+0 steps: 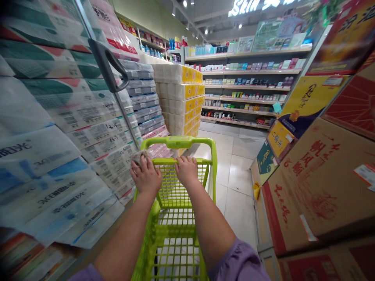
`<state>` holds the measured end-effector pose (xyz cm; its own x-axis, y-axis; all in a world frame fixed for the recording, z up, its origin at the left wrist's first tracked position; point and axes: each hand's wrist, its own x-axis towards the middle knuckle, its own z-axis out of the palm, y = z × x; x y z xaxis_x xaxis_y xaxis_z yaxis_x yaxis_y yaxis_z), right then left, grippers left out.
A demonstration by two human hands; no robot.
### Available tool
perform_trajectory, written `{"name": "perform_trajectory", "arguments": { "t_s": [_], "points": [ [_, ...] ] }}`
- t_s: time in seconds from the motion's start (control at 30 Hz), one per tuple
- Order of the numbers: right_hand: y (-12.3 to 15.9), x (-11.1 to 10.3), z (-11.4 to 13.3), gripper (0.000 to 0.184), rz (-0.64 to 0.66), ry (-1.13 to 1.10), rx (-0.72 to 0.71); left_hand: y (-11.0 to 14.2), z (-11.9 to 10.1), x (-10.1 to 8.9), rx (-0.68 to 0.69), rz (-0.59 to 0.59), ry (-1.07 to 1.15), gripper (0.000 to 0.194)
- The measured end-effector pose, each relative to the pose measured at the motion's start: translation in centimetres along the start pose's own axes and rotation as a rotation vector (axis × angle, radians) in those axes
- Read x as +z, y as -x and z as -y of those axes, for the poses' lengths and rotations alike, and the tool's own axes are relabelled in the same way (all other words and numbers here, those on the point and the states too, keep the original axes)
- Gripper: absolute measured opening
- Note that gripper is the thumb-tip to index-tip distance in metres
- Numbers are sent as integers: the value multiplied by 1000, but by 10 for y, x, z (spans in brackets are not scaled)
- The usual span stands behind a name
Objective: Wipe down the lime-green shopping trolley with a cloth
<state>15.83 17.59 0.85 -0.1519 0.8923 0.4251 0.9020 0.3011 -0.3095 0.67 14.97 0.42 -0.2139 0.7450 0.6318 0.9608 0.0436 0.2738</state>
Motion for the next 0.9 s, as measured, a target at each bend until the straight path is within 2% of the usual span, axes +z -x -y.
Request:
{"name": "perform_trajectory", "arguments": {
  "t_s": [0.13,0.33,0.6,0.67,0.8,0.9],
  "points": [
    [-1,1,-1,36,-12,-7,-10,-3,7,5,85,5,-19,56],
    [-2,3,-1,35,-20,-22,0,-9,13,4,58,-8,-42,51],
    [-4,1,2,34,-11,-32,18,-12,22,10,99,-151,44,43],
    [-4,1,2,36,-5,-25,15,-14,23,14,199,-90,95,46],
    [-3,1,2,38,-4,-24,11,-14,18,17,406,141,112,51],
    [-3,1,2,37,-10,-24,15,-11,12,16,344,149,55,47]
  ]
}}
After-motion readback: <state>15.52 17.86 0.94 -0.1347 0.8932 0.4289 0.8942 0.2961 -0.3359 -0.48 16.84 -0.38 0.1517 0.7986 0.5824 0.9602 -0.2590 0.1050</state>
